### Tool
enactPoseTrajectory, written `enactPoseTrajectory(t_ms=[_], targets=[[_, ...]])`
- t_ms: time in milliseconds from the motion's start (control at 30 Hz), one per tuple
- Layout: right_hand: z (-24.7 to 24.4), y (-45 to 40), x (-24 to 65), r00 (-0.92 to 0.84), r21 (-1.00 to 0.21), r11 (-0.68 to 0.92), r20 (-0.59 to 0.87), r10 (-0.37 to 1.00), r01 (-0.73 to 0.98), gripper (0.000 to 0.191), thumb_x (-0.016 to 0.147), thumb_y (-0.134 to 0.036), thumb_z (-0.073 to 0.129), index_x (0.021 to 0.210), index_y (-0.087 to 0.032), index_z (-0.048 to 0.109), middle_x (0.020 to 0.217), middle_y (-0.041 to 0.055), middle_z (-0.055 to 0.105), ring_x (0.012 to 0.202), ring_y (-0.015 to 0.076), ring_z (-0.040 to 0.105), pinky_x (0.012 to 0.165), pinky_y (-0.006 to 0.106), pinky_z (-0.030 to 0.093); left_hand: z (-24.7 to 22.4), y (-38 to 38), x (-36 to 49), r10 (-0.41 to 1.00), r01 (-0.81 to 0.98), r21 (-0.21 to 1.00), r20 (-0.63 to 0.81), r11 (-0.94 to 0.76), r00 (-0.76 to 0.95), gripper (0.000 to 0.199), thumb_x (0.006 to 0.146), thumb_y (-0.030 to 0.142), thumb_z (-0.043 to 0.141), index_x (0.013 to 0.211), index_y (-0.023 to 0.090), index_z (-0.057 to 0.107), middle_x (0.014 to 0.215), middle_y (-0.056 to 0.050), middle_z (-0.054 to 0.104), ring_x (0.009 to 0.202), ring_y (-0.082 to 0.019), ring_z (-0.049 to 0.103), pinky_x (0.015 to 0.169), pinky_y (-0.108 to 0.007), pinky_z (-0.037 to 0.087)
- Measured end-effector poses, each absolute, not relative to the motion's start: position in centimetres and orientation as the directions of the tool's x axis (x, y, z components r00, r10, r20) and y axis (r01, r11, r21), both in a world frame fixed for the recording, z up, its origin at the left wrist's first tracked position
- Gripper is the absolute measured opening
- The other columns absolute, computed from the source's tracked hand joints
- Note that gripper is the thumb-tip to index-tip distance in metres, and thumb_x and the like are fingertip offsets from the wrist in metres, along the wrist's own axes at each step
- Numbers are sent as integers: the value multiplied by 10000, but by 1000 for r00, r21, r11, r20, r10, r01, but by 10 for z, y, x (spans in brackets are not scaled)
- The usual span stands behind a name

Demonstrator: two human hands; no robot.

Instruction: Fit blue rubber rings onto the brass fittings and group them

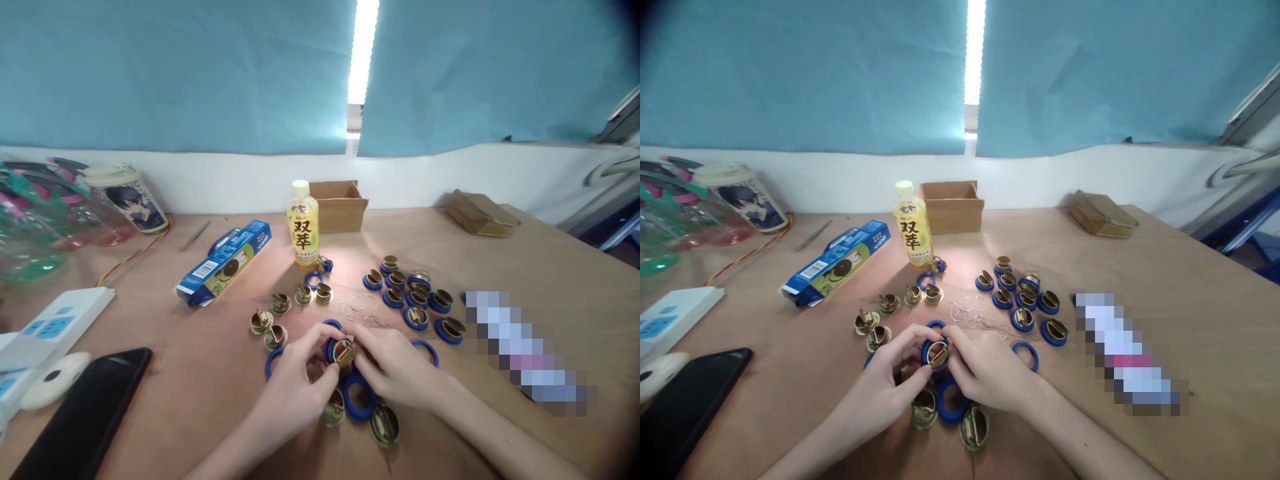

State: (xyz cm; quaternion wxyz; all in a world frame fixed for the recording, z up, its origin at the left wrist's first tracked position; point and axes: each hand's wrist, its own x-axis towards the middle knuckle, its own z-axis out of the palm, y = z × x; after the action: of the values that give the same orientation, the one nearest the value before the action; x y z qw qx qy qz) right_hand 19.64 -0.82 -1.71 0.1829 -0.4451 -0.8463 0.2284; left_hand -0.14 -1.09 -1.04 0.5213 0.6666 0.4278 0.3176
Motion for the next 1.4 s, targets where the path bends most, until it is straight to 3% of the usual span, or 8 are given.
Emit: enactPoseTrajectory(t_ms=[700, 1133, 1400], targets=[[-16, -10, 196, -539, -557, 498, 105, 836, 665, 279, 921, -165, 407, 1163, -177, 546, 851, 55, 680, 734, 212, 632, 616, 322, 404, -10, -10, -1, 901, 243, 967, -40, -74, 432, 317, 797, 55, 512, 1074, 191, 578, 690, 46, 555, 705, -159, 605, 631, -267, 474], [-18, -9, 196, -543, -544, 511, 115, 832, 666, 286, 918, -174, 409, 1173, -179, 538, 847, 57, 683, 723, 207, 632, 609, 318, 391, -7, -10, -1, 898, 257, 960, -18, -107, 440, 336, 800, 45, 500, 1090, 190, 590, 757, 22, 617, 707, -152, 606, 622, -258, 472], [-19, -10, 196, -548, -521, 513, 100, 831, 682, 212, 912, -170, 410, 1077, -182, 542, 828, 47, 677, 696, 195, 621, 590, 306, 366, -7, -10, -2, 882, 263, 957, -16, -122, 470, 350, 796, 34, 502, 1093, 192, 600, 825, 1, 663, 725, -154, 631, 629, -256, 484]])
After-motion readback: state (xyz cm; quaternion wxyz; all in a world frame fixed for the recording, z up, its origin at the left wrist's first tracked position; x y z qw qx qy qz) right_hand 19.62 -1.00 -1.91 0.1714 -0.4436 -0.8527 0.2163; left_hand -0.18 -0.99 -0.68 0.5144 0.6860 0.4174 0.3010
